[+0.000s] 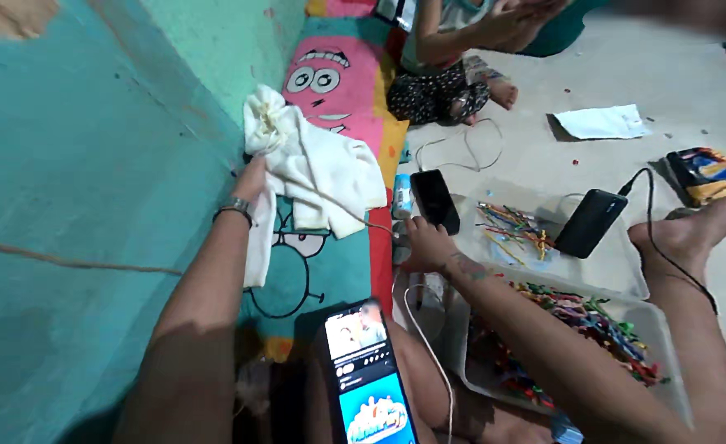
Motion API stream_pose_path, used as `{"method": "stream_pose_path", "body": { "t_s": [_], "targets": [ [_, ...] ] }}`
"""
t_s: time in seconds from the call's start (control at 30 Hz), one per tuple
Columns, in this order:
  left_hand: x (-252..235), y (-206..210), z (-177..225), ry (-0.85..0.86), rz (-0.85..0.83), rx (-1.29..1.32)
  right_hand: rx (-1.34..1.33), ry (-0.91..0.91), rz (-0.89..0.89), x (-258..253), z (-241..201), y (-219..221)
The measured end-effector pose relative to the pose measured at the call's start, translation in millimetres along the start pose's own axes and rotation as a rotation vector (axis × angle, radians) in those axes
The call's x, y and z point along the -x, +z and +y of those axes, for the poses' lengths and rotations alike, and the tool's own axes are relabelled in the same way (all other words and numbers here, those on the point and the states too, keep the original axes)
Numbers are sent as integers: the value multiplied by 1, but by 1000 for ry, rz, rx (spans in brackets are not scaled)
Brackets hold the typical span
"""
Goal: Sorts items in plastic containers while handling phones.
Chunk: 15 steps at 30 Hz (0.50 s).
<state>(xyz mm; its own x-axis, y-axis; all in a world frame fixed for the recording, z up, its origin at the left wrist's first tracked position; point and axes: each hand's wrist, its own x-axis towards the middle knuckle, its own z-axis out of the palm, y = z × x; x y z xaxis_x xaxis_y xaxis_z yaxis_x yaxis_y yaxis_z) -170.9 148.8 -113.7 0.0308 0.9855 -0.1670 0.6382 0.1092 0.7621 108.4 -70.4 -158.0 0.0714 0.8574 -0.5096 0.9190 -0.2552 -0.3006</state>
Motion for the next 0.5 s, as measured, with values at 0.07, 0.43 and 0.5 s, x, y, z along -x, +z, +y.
{"method": "stream_pose_path", "body": {
  "t_s": [0.07,0.43,0.5],
  "targets": [
    [-7,4,5,-7,17,150,-10,0,-2,0,0,-1],
    [31,-2,-12,34,-20,-279,9,2,-4,-3,0,-1],
    [86,-10,-17,-2,-30,-419,15,5,-6,0,0,0]
  ]
}}
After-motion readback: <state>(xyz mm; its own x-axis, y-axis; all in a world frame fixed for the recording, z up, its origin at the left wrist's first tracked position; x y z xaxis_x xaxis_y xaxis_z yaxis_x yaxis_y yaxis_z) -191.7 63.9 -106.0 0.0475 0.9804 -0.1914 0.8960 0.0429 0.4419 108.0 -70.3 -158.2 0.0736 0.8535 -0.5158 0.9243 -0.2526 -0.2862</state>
